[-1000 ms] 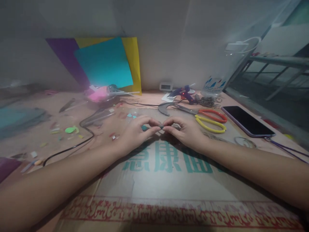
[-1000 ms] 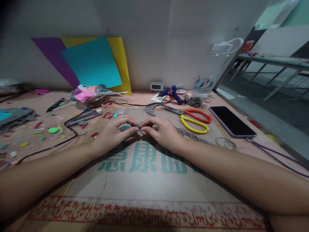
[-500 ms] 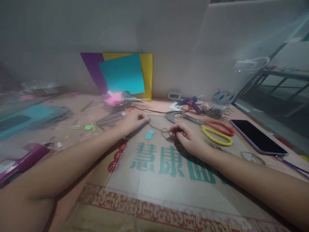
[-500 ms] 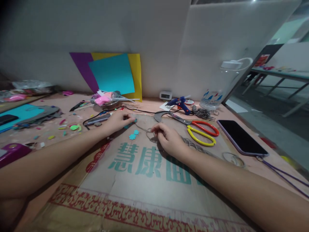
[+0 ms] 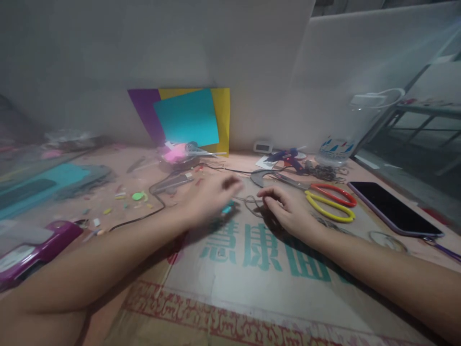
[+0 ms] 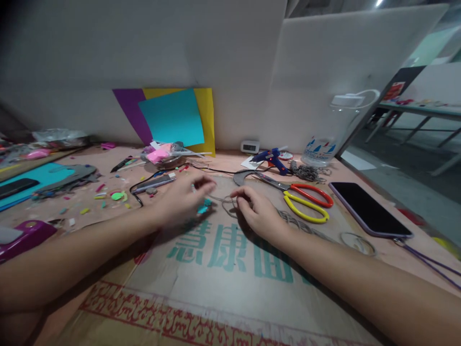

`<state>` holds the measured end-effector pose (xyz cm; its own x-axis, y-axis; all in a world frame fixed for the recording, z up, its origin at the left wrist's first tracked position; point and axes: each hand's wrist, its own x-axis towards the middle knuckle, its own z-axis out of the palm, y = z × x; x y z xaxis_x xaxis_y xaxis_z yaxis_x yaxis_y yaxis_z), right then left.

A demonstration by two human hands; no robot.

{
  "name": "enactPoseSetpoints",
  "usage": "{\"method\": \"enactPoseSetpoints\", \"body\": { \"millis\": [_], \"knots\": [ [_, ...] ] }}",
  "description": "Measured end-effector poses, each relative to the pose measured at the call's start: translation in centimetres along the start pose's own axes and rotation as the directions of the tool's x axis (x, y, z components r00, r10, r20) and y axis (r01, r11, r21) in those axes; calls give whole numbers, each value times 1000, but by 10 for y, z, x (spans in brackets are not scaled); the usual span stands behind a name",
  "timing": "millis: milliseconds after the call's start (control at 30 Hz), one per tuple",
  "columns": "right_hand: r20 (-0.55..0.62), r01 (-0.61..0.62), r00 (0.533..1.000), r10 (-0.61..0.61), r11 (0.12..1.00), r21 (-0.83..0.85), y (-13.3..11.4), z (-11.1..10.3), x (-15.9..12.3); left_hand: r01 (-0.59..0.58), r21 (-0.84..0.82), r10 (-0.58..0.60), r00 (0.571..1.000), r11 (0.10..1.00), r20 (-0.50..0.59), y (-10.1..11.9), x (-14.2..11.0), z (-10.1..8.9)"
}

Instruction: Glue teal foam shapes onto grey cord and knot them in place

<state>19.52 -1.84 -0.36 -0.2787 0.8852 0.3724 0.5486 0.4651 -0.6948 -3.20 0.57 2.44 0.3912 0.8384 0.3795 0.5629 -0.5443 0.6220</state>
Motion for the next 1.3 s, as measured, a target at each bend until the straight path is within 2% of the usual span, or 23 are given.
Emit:
{"method": "enactPoseSetpoints", "body": {
  "millis": [33,67,133,200,267,400,533,633,700,833,900,933,1033,1100,1233,1267,1300],
  "knots": [
    [-41,33,999,-34,999,-28,-4,-1,-1,8,-39,-3,989,999,151,14,-9,7],
    [-79,73,994,-78,996,-58,-8,-1,-1,-9,-62,25,966,998,257,26,-17,14],
    [-128,157,977,-171,982,-109,-18,-1,-2,-95,-108,126,932,990,339,43,-29,26],
    [-131,203,967,-219,971,-123,-26,0,-2,-196,-142,231,927,970,295,49,-35,35],
    [-112,202,971,-213,974,-104,-30,2,-2,-244,-144,273,932,959,240,47,-36,41],
    [-67,179,980,-185,980,-90,-26,9,-3,-190,-142,220,947,971,235,36,-35,50],
    [-50,203,976,-210,972,-117,-22,12,-6,-201,-164,237,942,966,238,34,-38,52],
    [-51,247,966,-255,960,-132,-23,1,-1,-235,-133,262,934,963,242,35,-41,47],
    [-9,249,967,-255,952,-175,-25,-18,7,-269,-103,286,927,958,242,34,-40,42],
    [258,197,961,-103,908,-370,-18,-66,21,-275,-2,262,912,961,317,27,-32,27],
    [345,167,938,1,874,-456,-8,-84,24,-282,78,234,897,956,374,22,-23,16],
    [369,163,929,35,856,-490,-2,-89,24,-285,157,214,908,946,361,19,-18,10],
    [430,174,897,102,813,-556,11,-93,23,-288,377,196,944,880,265,6,-3,-10],
    [451,157,878,158,795,-586,13,-89,22,-235,476,134,962,848,236,-5,7,-20],
    [497,135,836,233,791,-597,12,-87,17,-120,521,20,981,845,192,-28,21,-31],
    [486,129,846,219,800,-587,14,-90,15,-98,528,-2,983,844,184,-34,23,-33],
    [442,116,877,190,808,-577,16,-94,13,-84,537,-19,983,839,184,-38,24,-34]
  ]
}}
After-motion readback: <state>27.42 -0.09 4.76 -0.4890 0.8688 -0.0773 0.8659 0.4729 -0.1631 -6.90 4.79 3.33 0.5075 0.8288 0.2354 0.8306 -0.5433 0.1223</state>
